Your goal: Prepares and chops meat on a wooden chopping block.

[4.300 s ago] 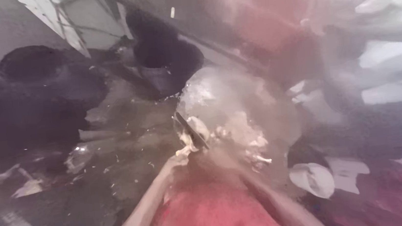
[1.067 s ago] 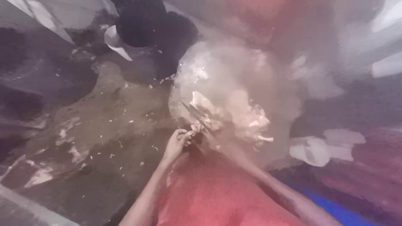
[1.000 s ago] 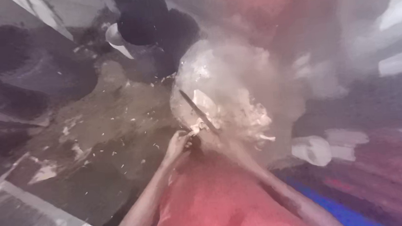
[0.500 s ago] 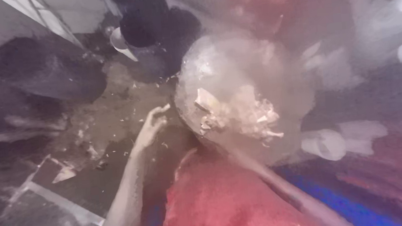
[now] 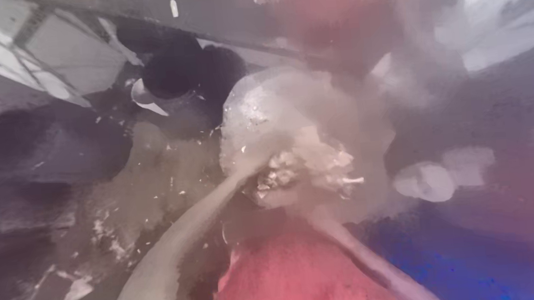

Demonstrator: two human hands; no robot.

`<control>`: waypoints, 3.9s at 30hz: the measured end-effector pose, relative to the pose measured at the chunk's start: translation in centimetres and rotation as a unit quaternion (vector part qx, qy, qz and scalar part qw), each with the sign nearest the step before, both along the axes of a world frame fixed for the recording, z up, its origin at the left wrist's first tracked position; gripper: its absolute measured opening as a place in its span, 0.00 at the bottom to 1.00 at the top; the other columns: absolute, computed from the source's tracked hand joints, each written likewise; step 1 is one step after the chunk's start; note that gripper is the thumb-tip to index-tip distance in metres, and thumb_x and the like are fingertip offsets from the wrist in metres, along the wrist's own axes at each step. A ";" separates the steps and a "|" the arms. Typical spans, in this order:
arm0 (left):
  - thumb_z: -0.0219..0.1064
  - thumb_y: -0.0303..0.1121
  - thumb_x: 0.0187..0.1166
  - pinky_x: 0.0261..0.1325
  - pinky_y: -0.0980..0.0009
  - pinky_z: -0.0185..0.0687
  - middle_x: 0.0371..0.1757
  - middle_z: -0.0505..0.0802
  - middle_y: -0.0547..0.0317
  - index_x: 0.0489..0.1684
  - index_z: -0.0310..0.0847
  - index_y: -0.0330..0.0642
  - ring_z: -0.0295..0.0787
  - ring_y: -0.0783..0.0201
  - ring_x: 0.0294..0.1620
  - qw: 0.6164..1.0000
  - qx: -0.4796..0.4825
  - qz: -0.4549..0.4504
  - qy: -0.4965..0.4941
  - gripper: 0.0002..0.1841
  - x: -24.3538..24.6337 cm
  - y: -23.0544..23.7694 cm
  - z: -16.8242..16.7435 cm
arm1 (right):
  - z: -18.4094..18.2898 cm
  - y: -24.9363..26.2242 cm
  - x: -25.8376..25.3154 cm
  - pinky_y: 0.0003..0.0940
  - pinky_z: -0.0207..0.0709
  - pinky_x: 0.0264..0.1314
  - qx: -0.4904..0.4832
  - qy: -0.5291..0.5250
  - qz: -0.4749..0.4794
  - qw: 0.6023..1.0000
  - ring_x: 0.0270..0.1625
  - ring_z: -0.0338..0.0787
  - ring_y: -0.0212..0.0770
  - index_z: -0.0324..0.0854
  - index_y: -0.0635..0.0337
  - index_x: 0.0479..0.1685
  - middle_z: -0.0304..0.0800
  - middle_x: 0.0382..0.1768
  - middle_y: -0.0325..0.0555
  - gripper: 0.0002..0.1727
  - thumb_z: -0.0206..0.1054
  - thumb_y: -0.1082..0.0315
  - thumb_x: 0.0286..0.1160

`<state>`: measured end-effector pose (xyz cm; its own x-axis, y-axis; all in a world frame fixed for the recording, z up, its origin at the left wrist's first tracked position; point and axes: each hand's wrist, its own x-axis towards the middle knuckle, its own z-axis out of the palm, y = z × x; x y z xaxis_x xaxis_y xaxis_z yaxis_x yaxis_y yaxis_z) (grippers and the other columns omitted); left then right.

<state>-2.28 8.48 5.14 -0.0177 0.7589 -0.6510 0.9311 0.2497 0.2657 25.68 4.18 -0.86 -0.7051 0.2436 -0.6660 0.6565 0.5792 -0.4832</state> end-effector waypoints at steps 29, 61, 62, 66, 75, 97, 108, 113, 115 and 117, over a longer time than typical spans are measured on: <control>0.60 0.42 0.90 0.59 0.53 0.91 0.61 0.91 0.44 0.77 0.70 0.37 0.92 0.52 0.58 0.495 0.170 0.728 -0.444 0.24 5.0 -18.5 -11.8 | 9.1 2.5 -5.6 0.36 0.85 0.64 -0.098 0.341 -0.266 0.896 0.57 0.90 0.34 0.73 0.65 0.76 0.90 0.58 0.50 0.30 0.59 0.52 0.82; 0.69 0.41 0.83 0.44 0.57 0.92 0.51 0.89 0.40 0.75 0.68 0.34 0.92 0.55 0.40 0.735 0.170 0.592 -0.285 0.28 3.0 -9.0 -9.6 | 2.4 2.9 -6.3 0.42 0.83 0.57 -0.162 0.148 -0.318 0.922 0.48 0.88 0.44 0.74 0.67 0.73 0.87 0.49 0.56 0.27 0.46 0.54 0.95; 0.69 0.41 0.82 0.44 0.56 0.93 0.50 0.90 0.41 0.76 0.67 0.34 0.93 0.54 0.40 0.740 0.177 0.586 -0.280 0.29 2.9 -9.2 -9.9 | 1.3 2.8 -6.8 0.46 0.82 0.63 -0.155 0.128 -0.311 0.929 0.53 0.89 0.47 0.74 0.66 0.75 0.88 0.53 0.58 0.28 0.46 0.51 0.94; 0.72 0.39 0.77 0.56 0.45 0.87 0.55 0.90 0.40 0.79 0.66 0.39 0.91 0.47 0.51 0.770 0.157 0.578 -0.221 0.32 3.4 -9.0 -9.4 | 0.3 1.3 -4.3 0.46 0.81 0.65 -0.125 0.111 -0.284 0.944 0.56 0.89 0.47 0.71 0.67 0.79 0.88 0.56 0.60 0.29 0.47 0.53 0.95; 0.67 0.47 0.83 0.60 0.46 0.86 0.63 0.88 0.41 0.80 0.67 0.42 0.90 0.48 0.57 0.774 0.197 0.557 -0.229 0.30 0.8 -10.6 -8.9 | 2.4 1.8 5.8 0.37 0.83 0.65 -0.213 0.081 -0.280 0.933 0.56 0.89 0.33 0.81 0.58 0.69 0.91 0.54 0.44 0.27 0.42 0.52 0.95; 0.59 0.36 0.87 0.44 0.66 0.87 0.48 0.90 0.51 0.71 0.71 0.37 0.88 0.65 0.39 0.734 0.140 0.528 -0.403 0.19 4.1 -17.9 -6.7 | 1.4 2.0 -3.8 0.54 0.78 0.74 -0.046 0.066 -0.238 0.968 0.66 0.88 0.54 0.73 0.64 0.77 0.87 0.64 0.62 0.32 0.49 0.45 0.92; 0.58 0.34 0.88 0.51 0.66 0.88 0.54 0.90 0.52 0.73 0.70 0.36 0.89 0.66 0.45 0.746 0.120 0.490 -0.435 0.19 5.3 -18.3 -8.6 | 0.9 1.0 -4.0 0.51 0.80 0.71 -0.054 0.165 -0.201 0.964 0.62 0.90 0.50 0.78 0.65 0.72 0.90 0.58 0.59 0.31 0.54 0.46 0.89; 0.58 0.36 0.87 0.47 0.64 0.89 0.49 0.90 0.52 0.71 0.71 0.38 0.89 0.64 0.42 0.744 0.118 0.493 -0.436 0.18 5.4 -18.9 -8.8 | 3.4 1.3 -4.2 0.52 0.80 0.69 -0.049 0.107 -0.191 0.975 0.59 0.90 0.50 0.78 0.61 0.73 0.90 0.55 0.57 0.32 0.49 0.43 0.90; 0.59 0.36 0.88 0.47 0.65 0.88 0.50 0.90 0.53 0.72 0.71 0.38 0.89 0.65 0.42 0.745 0.115 0.498 -0.428 0.19 5.5 -18.8 -8.9 | 6.4 1.2 -4.6 0.49 0.83 0.63 -0.074 0.142 -0.197 0.967 0.53 0.91 0.47 0.76 0.61 0.74 0.91 0.51 0.55 0.30 0.51 0.46 0.90; 0.60 0.33 0.88 0.49 0.67 0.89 0.51 0.91 0.54 0.73 0.70 0.38 0.90 0.67 0.44 0.744 0.119 0.505 -0.421 0.18 5.7 -18.7 -9.1 | 6.7 1.0 -5.0 0.49 0.83 0.63 -0.074 0.163 -0.172 0.969 0.54 0.91 0.45 0.77 0.57 0.75 0.92 0.52 0.52 0.30 0.52 0.44 0.89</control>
<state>3.39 -10.19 -3.97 -0.3192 0.7314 -0.6027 -0.2214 0.5608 0.7978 20.71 5.22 5.82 -0.7781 0.4191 -0.4678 0.5969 0.2618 -0.7584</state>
